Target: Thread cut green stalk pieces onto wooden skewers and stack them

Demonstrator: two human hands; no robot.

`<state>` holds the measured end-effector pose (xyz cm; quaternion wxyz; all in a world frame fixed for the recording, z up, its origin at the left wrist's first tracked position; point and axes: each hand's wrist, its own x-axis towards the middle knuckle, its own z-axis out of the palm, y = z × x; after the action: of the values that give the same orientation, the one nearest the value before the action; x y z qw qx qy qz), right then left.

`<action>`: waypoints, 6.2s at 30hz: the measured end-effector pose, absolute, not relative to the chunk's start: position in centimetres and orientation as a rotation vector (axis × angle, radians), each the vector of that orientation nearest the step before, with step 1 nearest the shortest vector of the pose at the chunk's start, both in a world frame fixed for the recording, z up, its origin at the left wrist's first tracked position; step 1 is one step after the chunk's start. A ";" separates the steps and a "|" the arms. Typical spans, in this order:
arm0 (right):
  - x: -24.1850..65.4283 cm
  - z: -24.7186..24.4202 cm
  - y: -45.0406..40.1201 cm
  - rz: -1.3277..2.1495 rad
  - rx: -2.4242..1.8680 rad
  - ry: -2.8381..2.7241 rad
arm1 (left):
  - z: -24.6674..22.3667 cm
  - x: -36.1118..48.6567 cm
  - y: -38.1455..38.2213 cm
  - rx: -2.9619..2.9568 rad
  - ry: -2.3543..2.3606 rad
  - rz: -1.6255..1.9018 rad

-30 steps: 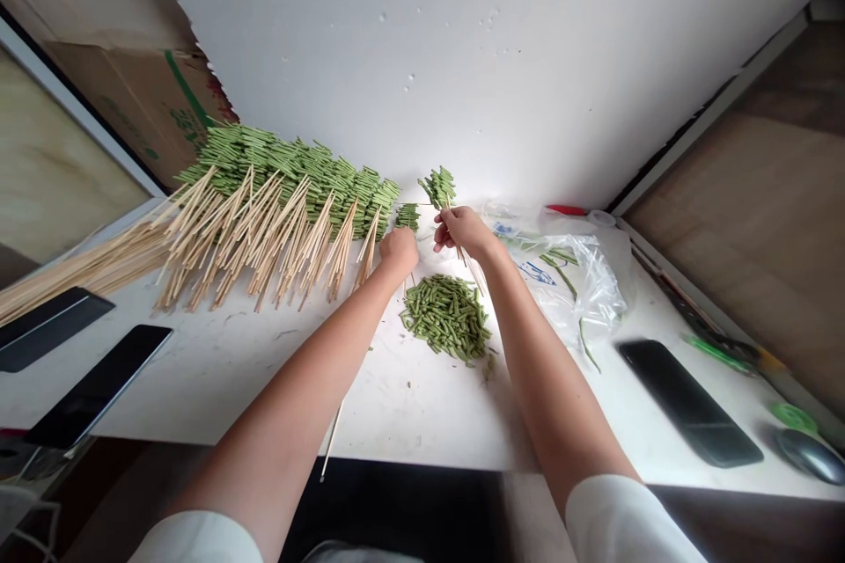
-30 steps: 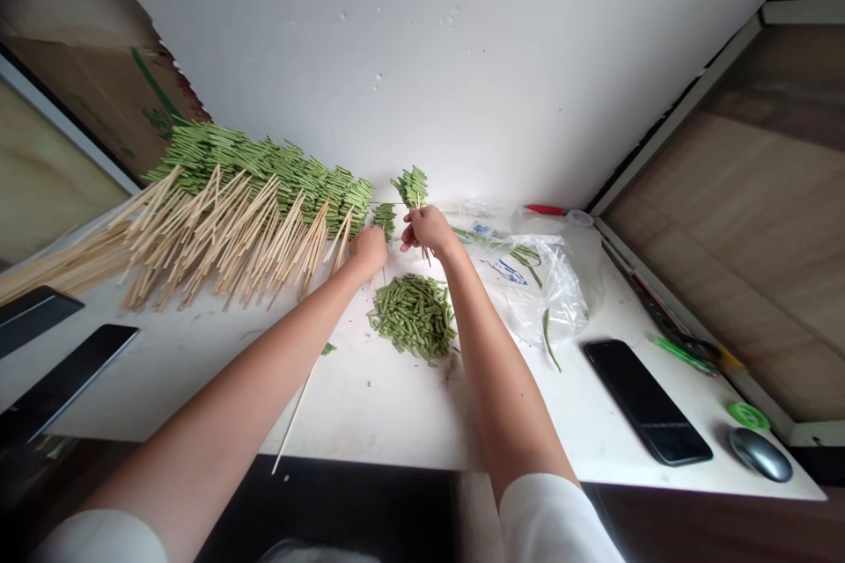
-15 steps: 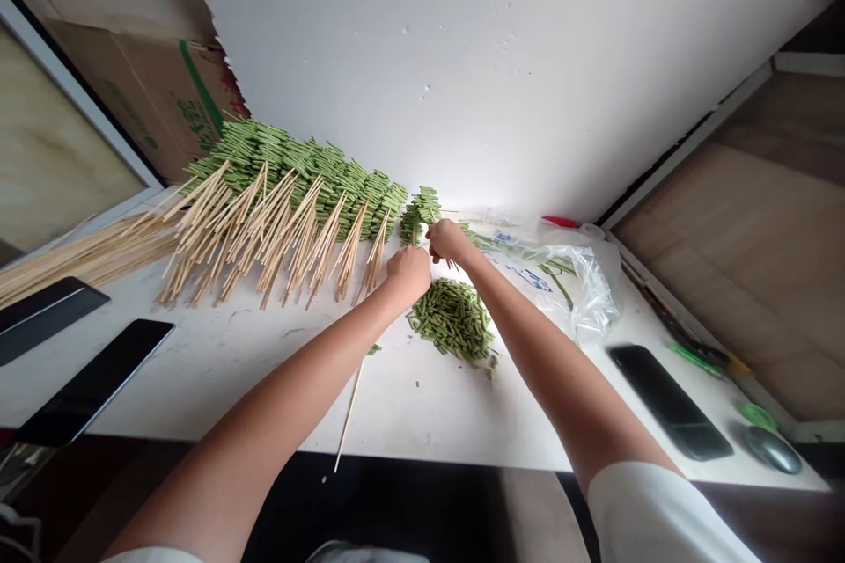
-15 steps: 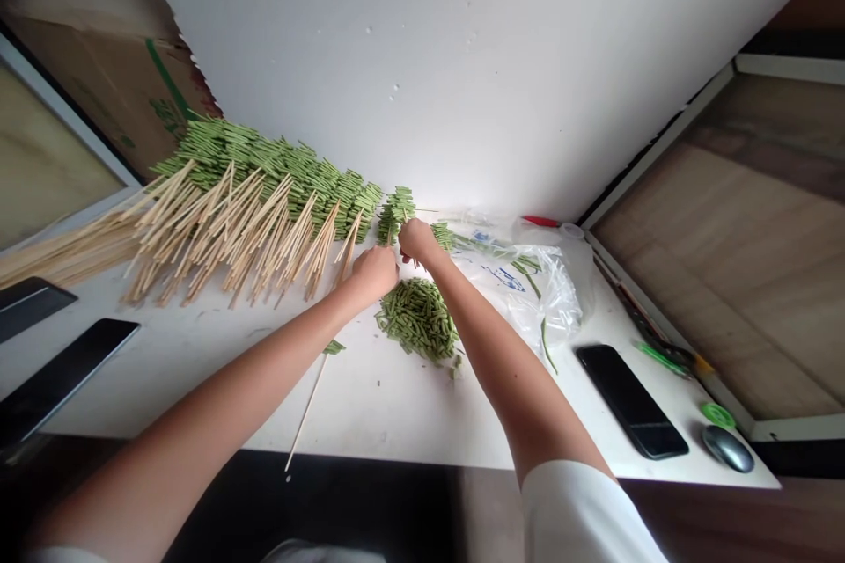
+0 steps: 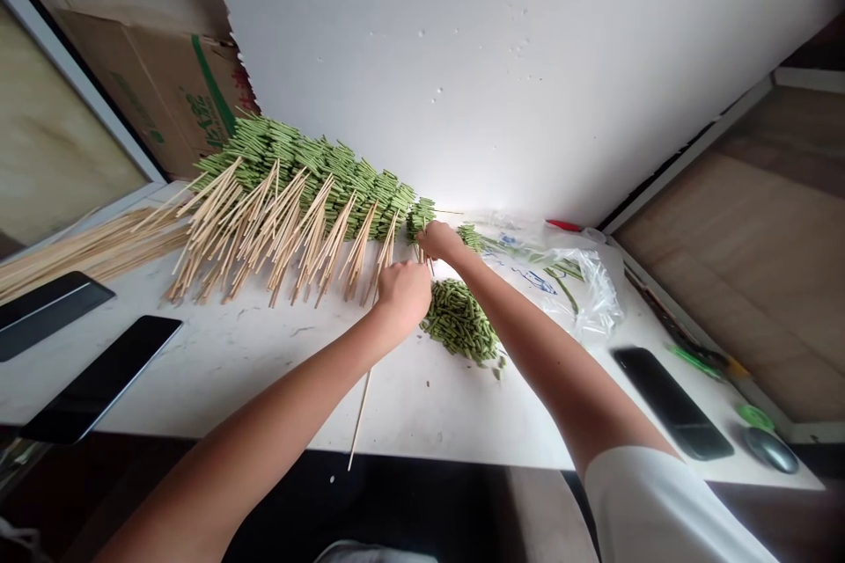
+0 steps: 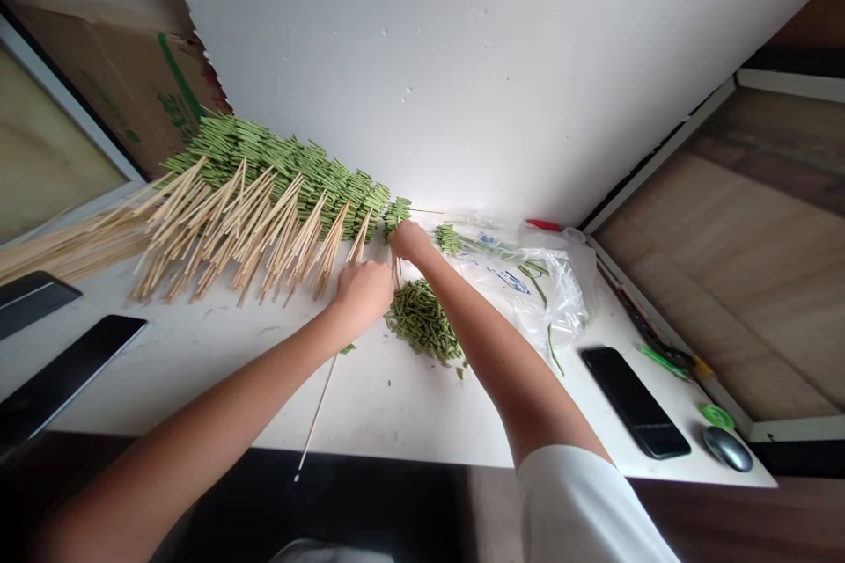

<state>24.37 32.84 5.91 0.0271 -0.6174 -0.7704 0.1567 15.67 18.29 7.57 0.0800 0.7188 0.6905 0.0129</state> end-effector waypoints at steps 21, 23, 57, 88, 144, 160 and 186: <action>24.7 4.8 31.6 0.139 -1.941 -2.354 | 5.2 11.8 14.9 2.240 2.037 0.439; 24.4 4.7 31.4 0.131 -1.936 -2.381 | 5.0 11.7 14.9 2.253 2.033 0.458; 24.6 3.8 31.3 0.346 -1.794 -2.216 | 2.3 5.2 6.3 2.593 1.527 1.390; 25.0 2.9 31.3 0.309 -1.746 -2.194 | 0.8 3.3 5.1 2.721 1.435 1.404; 24.0 3.6 31.2 -0.060 -1.826 -2.250 | -0.3 3.0 5.3 2.755 1.384 1.349; 24.1 4.6 29.9 -0.128 -1.885 -2.277 | -0.5 3.3 5.2 2.764 1.348 1.354; 18.6 7.3 30.5 0.398 -1.606 -2.066 | -0.8 3.5 4.9 2.755 1.347 1.364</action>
<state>18.57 30.45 7.27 0.2449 -0.5885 -0.7566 0.1458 3.47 4.88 -0.75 -0.1073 0.8162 0.3990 0.4039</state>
